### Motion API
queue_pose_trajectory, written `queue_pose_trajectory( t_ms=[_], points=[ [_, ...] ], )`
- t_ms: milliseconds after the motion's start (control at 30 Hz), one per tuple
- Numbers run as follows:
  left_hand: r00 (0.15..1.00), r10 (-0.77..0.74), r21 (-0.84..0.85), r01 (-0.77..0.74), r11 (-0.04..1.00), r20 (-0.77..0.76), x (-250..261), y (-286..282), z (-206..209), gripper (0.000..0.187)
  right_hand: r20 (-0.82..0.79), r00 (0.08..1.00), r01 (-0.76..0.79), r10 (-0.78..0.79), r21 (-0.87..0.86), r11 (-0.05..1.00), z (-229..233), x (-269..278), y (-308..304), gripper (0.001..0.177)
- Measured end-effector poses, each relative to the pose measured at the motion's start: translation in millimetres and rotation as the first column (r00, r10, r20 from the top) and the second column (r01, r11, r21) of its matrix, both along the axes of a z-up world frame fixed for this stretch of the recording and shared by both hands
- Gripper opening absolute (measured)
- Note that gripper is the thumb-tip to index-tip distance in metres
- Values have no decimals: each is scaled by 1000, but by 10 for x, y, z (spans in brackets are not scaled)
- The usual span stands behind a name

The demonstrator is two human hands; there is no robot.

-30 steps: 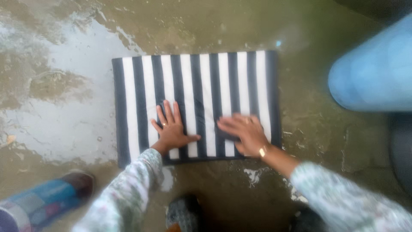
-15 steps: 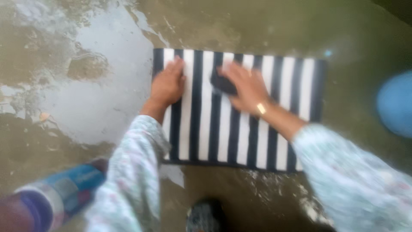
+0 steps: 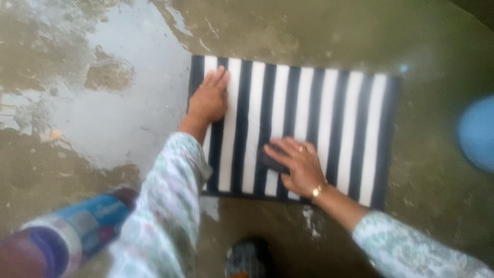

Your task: The person washes a mat by scrubbing both sides with a brush, pouring water over it from a bucket, and folding it by hand.

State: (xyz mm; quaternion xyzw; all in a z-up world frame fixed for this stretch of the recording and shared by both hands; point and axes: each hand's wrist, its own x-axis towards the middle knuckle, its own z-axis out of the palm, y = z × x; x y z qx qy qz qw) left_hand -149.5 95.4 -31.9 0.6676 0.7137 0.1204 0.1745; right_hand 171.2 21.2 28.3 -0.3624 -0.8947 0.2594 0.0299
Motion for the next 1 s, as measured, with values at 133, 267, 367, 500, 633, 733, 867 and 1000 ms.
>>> queue_pose_trajectory(
  t_ms=[133,267,367,500,633,733,867,1000],
  points=[
    [998,41,-149,-35,988,39,22,-104,124,48,60,995,-70,75,-83,994,89,489,-626,91],
    [970,130,16,-136,991,206,-31,-649,285,49,146,968,-164,204,-249,955,237,635,-678,94],
    [723,367,24,-468,883,586,-113,-1222,255,40,103,976,-163,194,-248,955,267,300,-300,86],
    [389,617,-160,-745,648,684,-97,-1886,128,27,-102,993,38,-52,-130,991,177,-834,599,79],
    [93,605,-283,-820,497,791,51,-2416,-148,20,-215,968,129,-133,-31,991,120,-1809,1290,80],
    [62,672,-336,-829,446,738,70,-2647,-265,24,-132,954,264,-268,-42,963,25,-2050,1169,77],
    [19,645,-342,-836,429,764,84,-3006,-147,24,-79,987,148,-140,109,983,-87,-1896,386,78],
    [-48,720,-407,-850,335,693,98,-2992,-12,22,-4,999,47,-46,24,999,-38,-1776,-424,80]
  ],
)
